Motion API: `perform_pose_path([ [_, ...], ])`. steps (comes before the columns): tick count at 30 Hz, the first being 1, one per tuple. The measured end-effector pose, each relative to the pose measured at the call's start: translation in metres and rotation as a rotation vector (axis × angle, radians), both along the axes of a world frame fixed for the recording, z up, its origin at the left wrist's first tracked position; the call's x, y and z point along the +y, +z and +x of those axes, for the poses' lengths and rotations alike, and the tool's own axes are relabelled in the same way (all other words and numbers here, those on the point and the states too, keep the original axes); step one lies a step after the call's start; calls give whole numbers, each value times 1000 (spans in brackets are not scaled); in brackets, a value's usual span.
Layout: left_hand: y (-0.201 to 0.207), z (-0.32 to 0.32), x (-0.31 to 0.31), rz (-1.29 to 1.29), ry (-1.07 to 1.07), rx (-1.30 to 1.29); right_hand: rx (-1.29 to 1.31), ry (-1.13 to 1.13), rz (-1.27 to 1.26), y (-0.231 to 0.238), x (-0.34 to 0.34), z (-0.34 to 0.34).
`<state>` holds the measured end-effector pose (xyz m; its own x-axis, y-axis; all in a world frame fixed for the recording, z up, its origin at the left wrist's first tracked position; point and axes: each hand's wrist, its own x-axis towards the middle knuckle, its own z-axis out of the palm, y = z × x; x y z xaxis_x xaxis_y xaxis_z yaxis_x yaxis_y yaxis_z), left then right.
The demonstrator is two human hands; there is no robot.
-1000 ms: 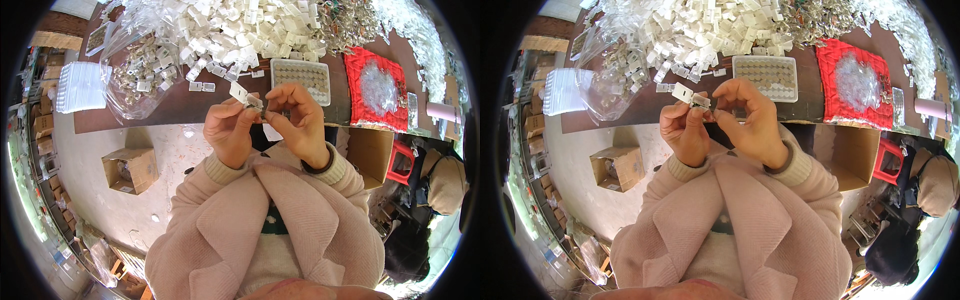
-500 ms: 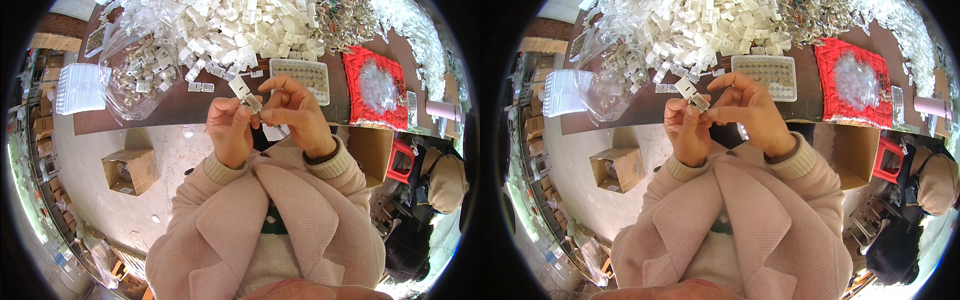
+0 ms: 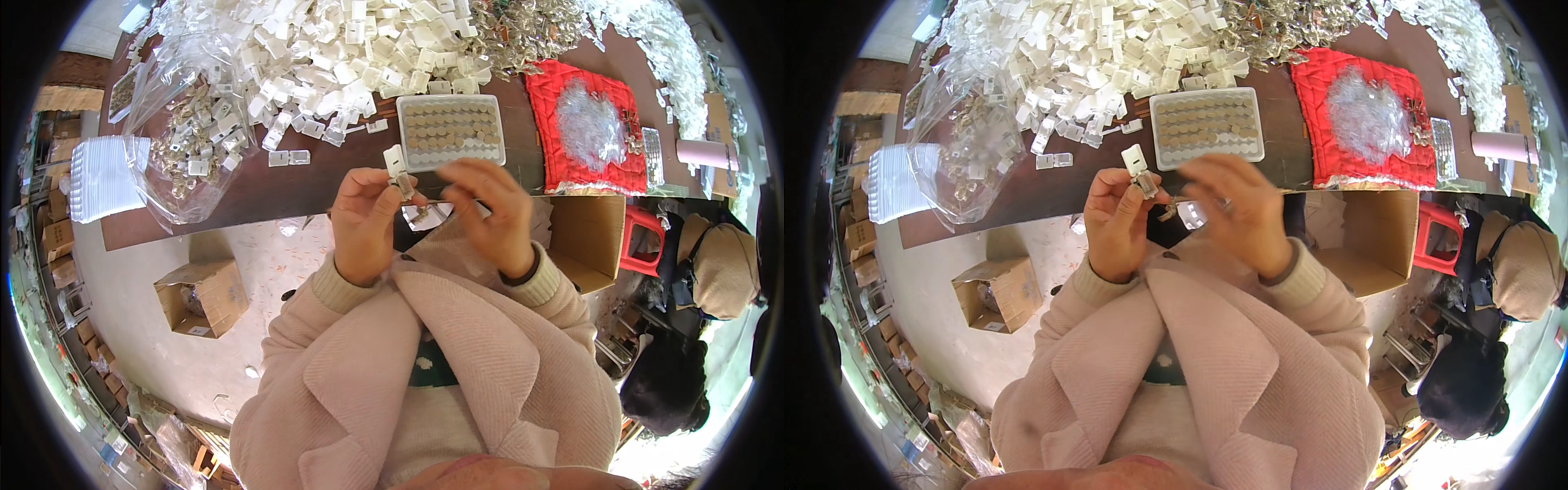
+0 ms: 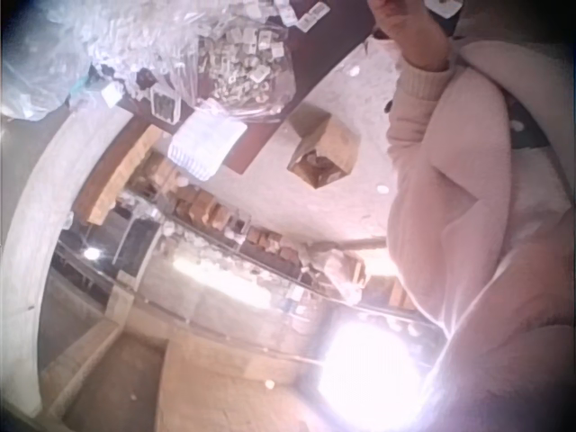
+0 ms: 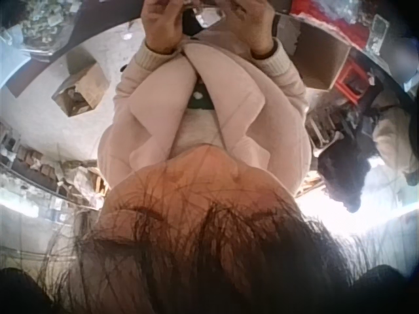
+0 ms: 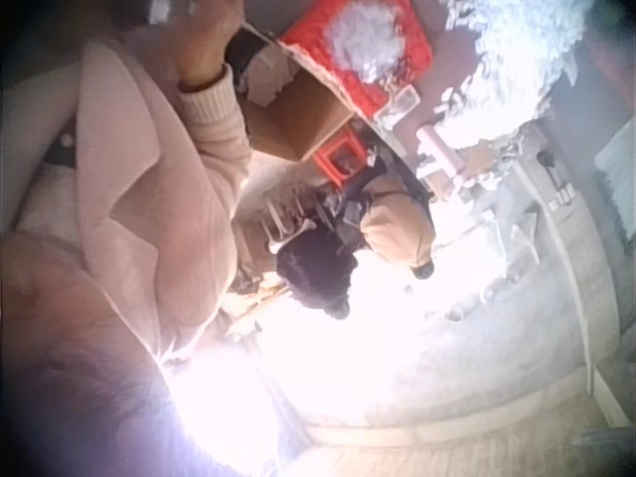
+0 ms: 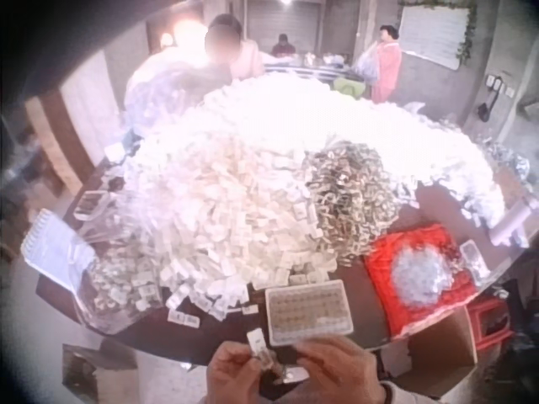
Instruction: The person repeatedly picks small white plastic housings and metal contacts from a table, inserts the contacts into the housings, and places the assembled units into a compartmentalized tray. The process is repeated continuously with both hands.
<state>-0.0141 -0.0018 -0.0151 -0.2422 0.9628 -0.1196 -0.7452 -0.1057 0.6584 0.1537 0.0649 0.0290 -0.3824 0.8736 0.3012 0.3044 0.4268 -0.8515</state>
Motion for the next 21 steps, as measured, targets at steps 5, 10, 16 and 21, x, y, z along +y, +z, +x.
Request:
perform_pose_path([
  [5,-3,-2,3,2,-42,-43,-224,-161,283,-19,34,5],
  [10,-2,-3,3,-10,-53,-30,-360,-175,396,-25,40,-5],
  [16,-1,-6,7,-21,-71,-81,-446,-153,365,-20,41,-8],
  [21,-2,-2,10,3,-58,-90,-176,5,256,-2,32,-12],
])
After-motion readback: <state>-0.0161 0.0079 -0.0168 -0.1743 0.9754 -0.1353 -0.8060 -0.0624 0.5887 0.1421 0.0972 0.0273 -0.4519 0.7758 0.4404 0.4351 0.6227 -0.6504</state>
